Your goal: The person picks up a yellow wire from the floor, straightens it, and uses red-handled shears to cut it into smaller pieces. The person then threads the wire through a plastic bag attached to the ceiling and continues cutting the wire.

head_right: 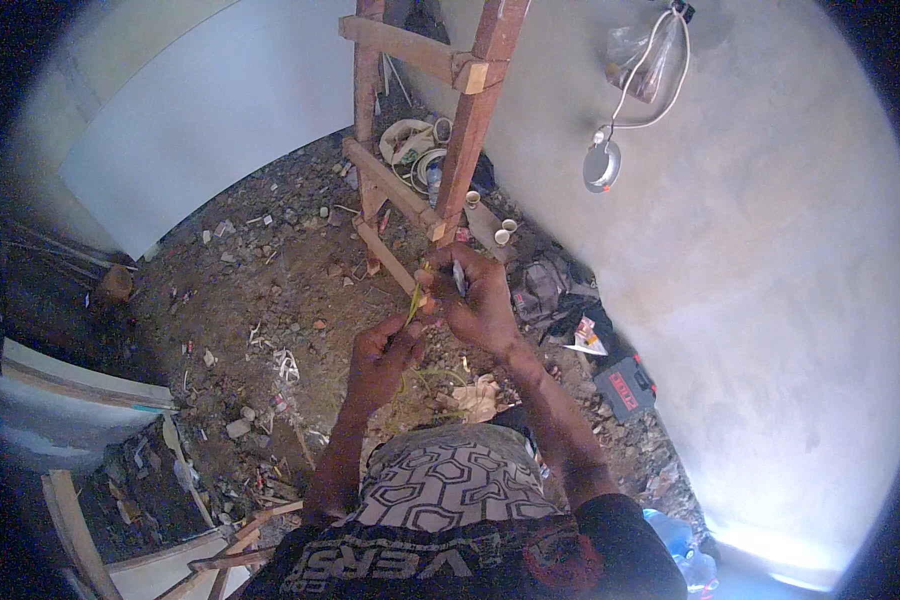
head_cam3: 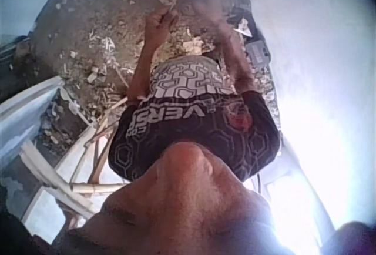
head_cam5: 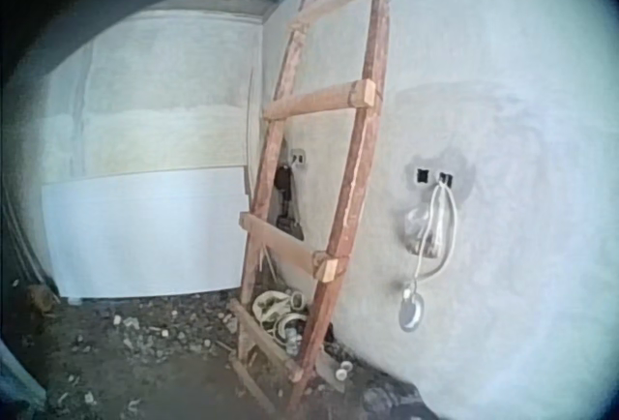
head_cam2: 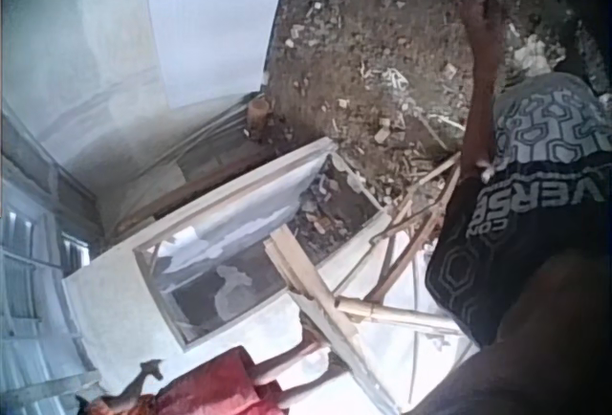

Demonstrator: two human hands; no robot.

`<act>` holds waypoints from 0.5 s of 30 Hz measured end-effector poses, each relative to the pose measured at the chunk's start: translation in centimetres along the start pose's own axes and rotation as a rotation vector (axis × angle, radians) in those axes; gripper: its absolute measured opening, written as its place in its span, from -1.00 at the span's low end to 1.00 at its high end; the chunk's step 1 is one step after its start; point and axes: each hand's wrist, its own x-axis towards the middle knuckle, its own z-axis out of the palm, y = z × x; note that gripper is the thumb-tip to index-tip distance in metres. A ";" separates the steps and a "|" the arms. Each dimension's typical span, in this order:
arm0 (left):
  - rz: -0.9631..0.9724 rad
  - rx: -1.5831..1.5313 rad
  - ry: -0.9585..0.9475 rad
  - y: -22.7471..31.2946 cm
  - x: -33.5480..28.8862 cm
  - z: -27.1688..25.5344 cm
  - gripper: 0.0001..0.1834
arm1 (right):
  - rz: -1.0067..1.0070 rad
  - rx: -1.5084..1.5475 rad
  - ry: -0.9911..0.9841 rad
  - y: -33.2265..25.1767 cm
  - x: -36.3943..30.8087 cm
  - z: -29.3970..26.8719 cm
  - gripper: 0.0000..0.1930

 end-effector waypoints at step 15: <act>-0.055 -0.270 0.071 -0.1 2.7 0.2 -0.72 | 0.141 0.114 -0.082 1.9 3.2 -0.5 -0.73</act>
